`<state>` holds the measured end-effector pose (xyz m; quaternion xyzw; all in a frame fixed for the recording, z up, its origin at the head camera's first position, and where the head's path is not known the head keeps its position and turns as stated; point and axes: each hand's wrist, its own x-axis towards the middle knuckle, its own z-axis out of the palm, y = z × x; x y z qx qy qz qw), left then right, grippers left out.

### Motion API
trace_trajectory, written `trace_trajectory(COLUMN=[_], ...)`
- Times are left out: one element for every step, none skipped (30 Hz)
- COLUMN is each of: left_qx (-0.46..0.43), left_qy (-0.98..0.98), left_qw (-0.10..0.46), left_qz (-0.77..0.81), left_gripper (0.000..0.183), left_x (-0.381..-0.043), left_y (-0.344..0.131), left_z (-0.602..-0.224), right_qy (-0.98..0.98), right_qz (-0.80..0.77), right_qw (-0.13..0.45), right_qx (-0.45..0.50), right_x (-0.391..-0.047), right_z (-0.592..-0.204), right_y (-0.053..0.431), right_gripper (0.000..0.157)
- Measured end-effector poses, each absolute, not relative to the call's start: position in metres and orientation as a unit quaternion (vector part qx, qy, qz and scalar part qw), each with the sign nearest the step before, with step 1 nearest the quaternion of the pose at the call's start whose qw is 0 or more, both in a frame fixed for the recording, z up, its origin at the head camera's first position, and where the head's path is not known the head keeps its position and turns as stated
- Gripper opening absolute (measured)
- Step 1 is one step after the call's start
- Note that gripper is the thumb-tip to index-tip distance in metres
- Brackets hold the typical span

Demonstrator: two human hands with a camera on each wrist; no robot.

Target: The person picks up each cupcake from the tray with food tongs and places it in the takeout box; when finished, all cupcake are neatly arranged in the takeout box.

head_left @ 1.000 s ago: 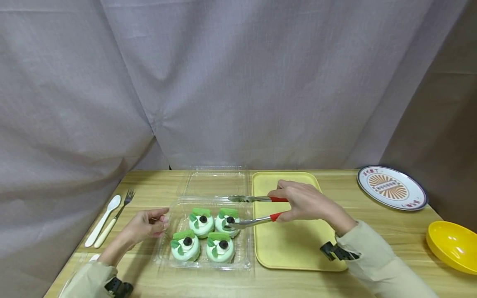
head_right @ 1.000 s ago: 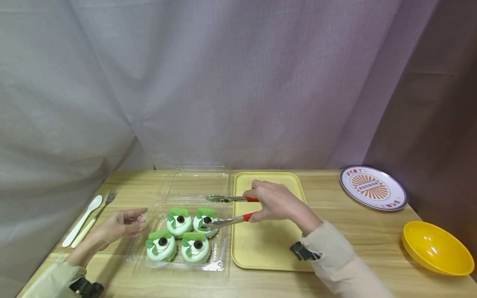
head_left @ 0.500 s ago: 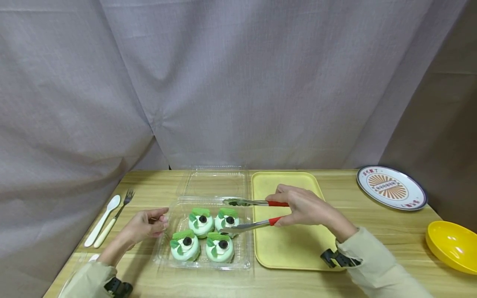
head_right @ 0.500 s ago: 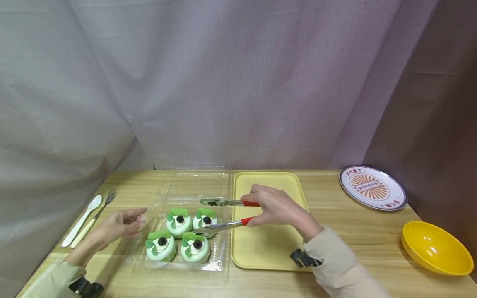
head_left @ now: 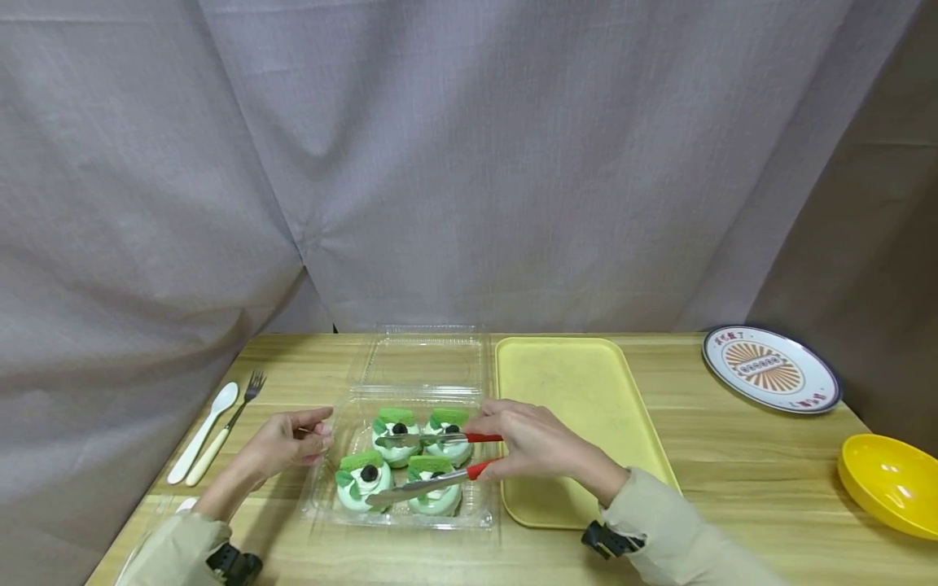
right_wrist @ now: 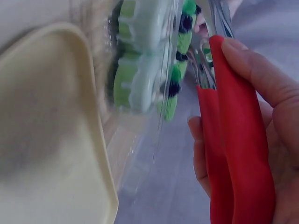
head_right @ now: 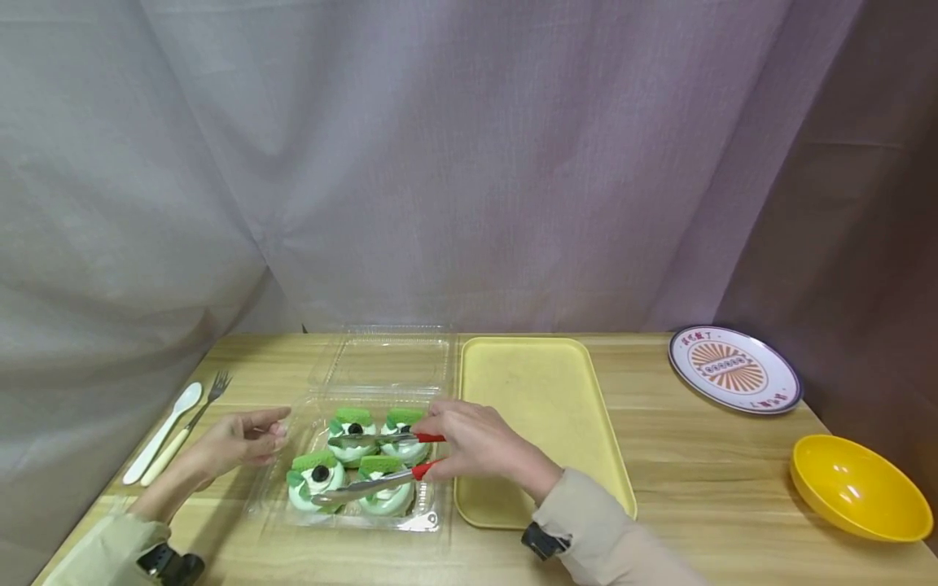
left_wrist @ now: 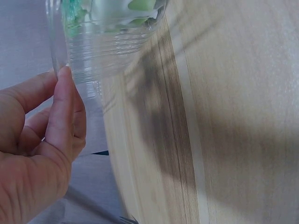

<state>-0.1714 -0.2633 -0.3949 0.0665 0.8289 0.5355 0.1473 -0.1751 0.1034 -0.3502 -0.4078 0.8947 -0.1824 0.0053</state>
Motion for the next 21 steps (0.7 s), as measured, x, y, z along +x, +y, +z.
trace_trajectory(left_qx=[0.065, 0.065, 0.064, 0.063, 0.063, 0.063, 0.064, 0.064, 0.065, 0.065, 0.066, 0.066, 0.067, 0.068, 0.067, 0.069, 0.067, 0.066, 0.065, 0.064, 0.062], left_qy=[0.829, 0.829, 0.83, 0.83, 0.83, 0.83, 0.83, 0.83, 0.83, 0.829, 0.829, 0.829, 0.829, 0.83, 0.83, 0.83, 0.831, 0.831, 0.831, 0.832, 0.832], left_qw=[0.148, 0.147, 0.148, 0.148, 0.148, 0.147, 0.147, 0.147, 0.147, 0.147, 0.147, 0.146, 0.146, 0.146, 0.145, 0.144, 0.144, 0.144, 0.144, 0.144, 0.144], left_qz=[0.535, 0.535, 0.535, 0.534, 0.534, 0.534, 0.534, 0.535, 0.535, 0.535, 0.535, 0.536, 0.535, 0.535, 0.535, 0.534, 0.533, 0.533, 0.533, 0.532, 0.532], left_gripper=[0.063, 0.063, 0.063, 0.063, 0.063, 0.063, 0.063, 0.063, 0.063, 0.063, 0.063, 0.063, 0.063, 0.063, 0.063, 0.063, 0.063, 0.063, 0.063, 0.063, 0.063], left_x=[-0.171, -0.171, -0.171, -0.172, -0.172, -0.172, -0.172, -0.172, -0.172, -0.172, -0.172, -0.172, -0.172, -0.172, -0.172, -0.172, -0.172, -0.172, -0.172, -0.171, -0.171], left_y=[-0.263, -0.263, -0.263, -0.263, -0.263, -0.263, -0.263, -0.263, -0.263, -0.263, -0.263, -0.263, -0.263, -0.263, -0.263, -0.263, -0.263, -0.263, -0.263, -0.263, -0.262], left_z=[-0.395, -0.395, -0.395, -0.395, -0.395, -0.395, -0.395, -0.395, -0.395, -0.395, -0.395, -0.395, -0.395, -0.395, -0.395, -0.395, -0.396, -0.396, -0.396, -0.395, -0.395], right_qy=[0.894, 0.893, 0.893, 0.892, 0.891, 0.891, 0.892, 0.893, 0.894, 0.895, 0.895, 0.896, 0.896, 0.896, 0.897, 0.897, 0.899, 0.9, 0.901, 0.903, 0.905], right_qz=[-0.18, -0.178, -0.179, -0.18, -0.177, -0.175, -0.173, -0.171, -0.17, -0.167, -0.164, -0.163, -0.161, -0.16, -0.157, -0.154, -0.153, -0.15, -0.147, -0.145, -0.143], right_qw=[0.001, -0.007, -0.008, -0.011, -0.014, -0.017, -0.017, -0.014, -0.008, -0.007, -0.006, -0.004, -0.004, -0.004, -0.006, -0.008, -0.007, -0.008, -0.011, -0.01, -0.01], right_qx=[-0.41, -0.413, -0.414, -0.415, -0.417, -0.418, -0.417, -0.416, -0.414, -0.415, -0.415, -0.414, -0.414, -0.414, -0.414, -0.414, -0.411, -0.41, -0.408, -0.404, -0.401], right_x=[-0.174, -0.174, -0.173, -0.173, -0.172, -0.172, -0.171, -0.171, -0.17, -0.169, -0.169, -0.168, -0.167, -0.166, -0.165, -0.164, -0.162, -0.161, -0.16, -0.158, -0.157], right_z=[-0.351, -0.351, -0.352, -0.352, -0.352, -0.352, -0.352, -0.352, -0.352, -0.352, -0.352, -0.352, -0.352, -0.351, -0.351, -0.351, -0.35, -0.35, -0.35, -0.35, -0.35], right_y=[0.101, 0.098, 0.096, 0.093, 0.091, 0.089, 0.087, 0.086, 0.084, 0.083, 0.082, 0.081, 0.08, 0.08, 0.079, 0.079, 0.078, 0.077, 0.077, 0.076, 0.075], right_gripper=[0.05, 0.049, 0.048, 0.048, 0.048, 0.048, 0.048, 0.049, 0.049, 0.049, 0.05, 0.05, 0.05, 0.05, 0.05, 0.05, 0.05, 0.05, 0.05, 0.05, 0.05])
